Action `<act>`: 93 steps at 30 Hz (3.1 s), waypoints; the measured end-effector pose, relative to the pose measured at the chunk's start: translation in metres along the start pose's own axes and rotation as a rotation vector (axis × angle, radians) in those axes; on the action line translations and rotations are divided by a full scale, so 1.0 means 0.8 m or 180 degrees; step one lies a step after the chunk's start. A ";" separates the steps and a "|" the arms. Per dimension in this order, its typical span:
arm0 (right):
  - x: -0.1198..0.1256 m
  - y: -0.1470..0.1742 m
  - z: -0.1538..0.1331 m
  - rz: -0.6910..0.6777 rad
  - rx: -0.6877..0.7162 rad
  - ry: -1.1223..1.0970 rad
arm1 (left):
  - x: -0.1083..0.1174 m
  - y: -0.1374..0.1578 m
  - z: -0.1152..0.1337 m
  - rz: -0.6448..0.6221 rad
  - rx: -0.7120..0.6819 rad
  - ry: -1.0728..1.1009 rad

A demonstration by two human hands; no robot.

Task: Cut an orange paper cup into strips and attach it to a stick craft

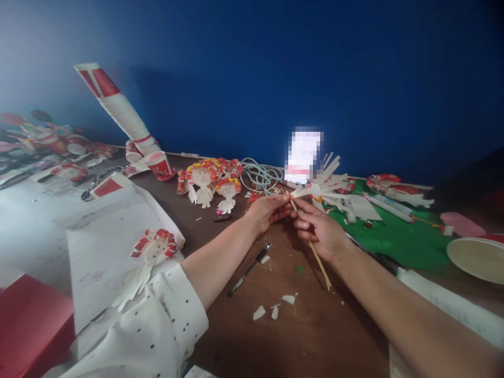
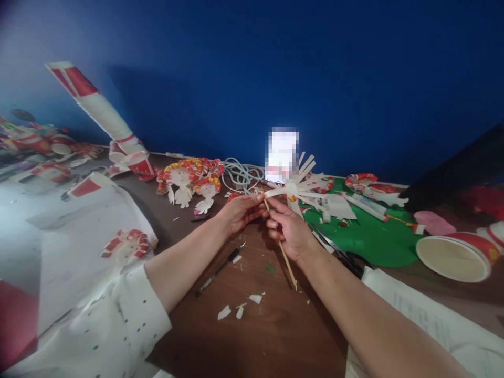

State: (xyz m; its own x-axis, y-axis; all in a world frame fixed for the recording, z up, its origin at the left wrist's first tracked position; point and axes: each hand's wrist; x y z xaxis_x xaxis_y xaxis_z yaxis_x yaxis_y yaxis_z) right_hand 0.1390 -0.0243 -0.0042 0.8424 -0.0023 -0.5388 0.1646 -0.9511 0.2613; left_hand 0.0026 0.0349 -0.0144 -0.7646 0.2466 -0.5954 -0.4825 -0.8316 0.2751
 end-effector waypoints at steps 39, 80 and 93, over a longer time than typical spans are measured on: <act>0.008 0.003 0.016 0.0300 0.0867 0.3271 | -0.014 0.005 0.000 0.0786 0.0008 -0.0230; 0.009 0.003 0.021 0.0540 0.1296 0.3579 | -0.018 0.005 -0.004 0.0725 0.0044 -0.0403; -0.002 0.004 0.031 0.0298 0.0975 0.2391 | -0.020 0.004 -0.004 0.0872 -0.0009 -0.0608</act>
State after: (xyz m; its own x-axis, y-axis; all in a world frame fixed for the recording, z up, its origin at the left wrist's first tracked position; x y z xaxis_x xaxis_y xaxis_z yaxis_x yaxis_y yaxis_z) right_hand 0.1257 -0.0349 -0.0224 0.9829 0.0183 0.1834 0.0206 -0.9997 -0.0107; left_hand 0.0146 0.0267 -0.0062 -0.9322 0.1022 -0.3473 -0.2469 -0.8811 0.4033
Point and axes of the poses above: each hand's wrist, its own y-axis away from the middle knuckle, its own x-axis out of the back of the hand, z = x × y, and after that the axes turned 5 degrees about -z, right-handed
